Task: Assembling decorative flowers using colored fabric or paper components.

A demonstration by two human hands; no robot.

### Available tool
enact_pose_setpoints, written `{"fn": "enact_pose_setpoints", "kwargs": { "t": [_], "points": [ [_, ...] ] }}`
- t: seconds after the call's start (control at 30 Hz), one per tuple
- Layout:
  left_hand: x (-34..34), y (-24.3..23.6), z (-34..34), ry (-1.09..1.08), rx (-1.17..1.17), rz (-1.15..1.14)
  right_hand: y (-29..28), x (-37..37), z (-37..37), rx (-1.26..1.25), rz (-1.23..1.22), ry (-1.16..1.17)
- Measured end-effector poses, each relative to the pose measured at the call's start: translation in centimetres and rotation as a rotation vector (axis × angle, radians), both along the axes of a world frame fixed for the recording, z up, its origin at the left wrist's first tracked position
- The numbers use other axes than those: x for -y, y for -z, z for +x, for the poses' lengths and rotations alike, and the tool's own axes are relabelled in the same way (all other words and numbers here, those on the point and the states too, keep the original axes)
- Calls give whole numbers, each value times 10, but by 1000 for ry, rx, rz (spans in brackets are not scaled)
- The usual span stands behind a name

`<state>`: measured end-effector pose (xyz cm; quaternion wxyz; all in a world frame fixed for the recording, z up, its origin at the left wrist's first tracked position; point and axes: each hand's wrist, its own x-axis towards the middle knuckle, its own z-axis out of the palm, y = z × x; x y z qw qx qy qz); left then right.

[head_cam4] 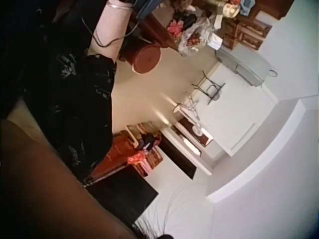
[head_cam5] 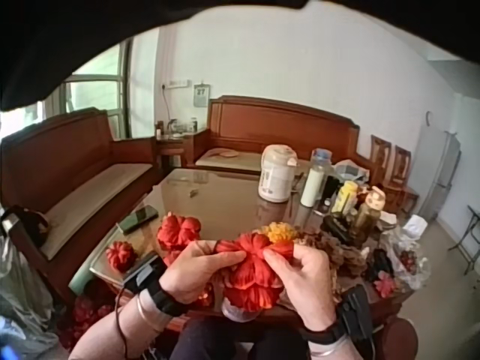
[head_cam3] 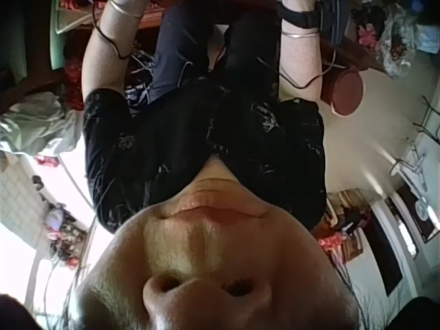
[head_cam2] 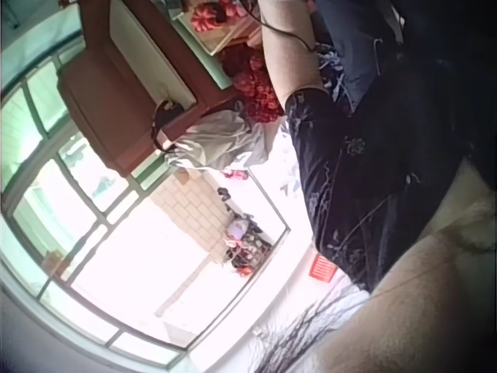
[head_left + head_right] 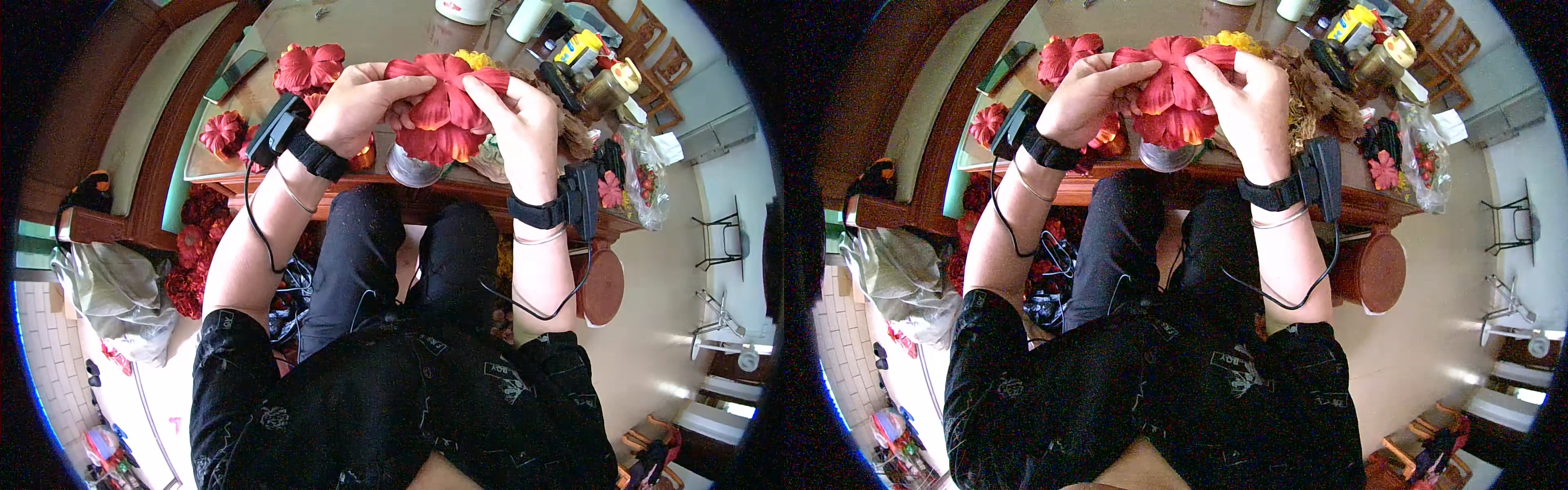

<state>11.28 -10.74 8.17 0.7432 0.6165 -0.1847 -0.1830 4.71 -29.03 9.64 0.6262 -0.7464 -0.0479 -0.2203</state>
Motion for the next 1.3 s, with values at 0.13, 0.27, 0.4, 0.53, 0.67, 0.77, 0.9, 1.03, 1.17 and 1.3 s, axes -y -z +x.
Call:
{"fn": "enact_pose_setpoints", "kwargs": {
  "t": [0.13, 0.27, 0.4, 0.53, 0.67, 0.77, 0.9, 1.03, 1.17, 1.3],
  "points": [
    [-1, -1, -1, 8, -24, 2, -3, 1, -1, -54, 5, -22],
    [-2, -2, -3, -5, -43, -3, -2, 5, 1, -72, -42, -28],
    [-3, -6, -7, -3, -32, 18, 2, 8, 4, -39, -59, -32],
    [-5, -3, -5, -16, 61, 96, 2, 8, 4, -37, -63, -42],
    [-3, 1, -5, -62, 94, 129, 3, 8, 4, -54, -71, -60],
    [-2, 3, -5, -95, 110, 176, 5, 8, 4, -92, -108, -61],
    [0, 6, -7, -111, 76, 204, 10, 9, 5, -72, -136, -39],
    [2, 11, -9, -106, 52, 158, 24, 12, 13, -24, -141, -19],
    [6, 16, -12, -137, 28, 96, 35, 14, 16, -68, -159, -1],
    [11, 16, -14, -166, -1, 49, 40, 11, 17, -119, -72, 12]
  ]
}}
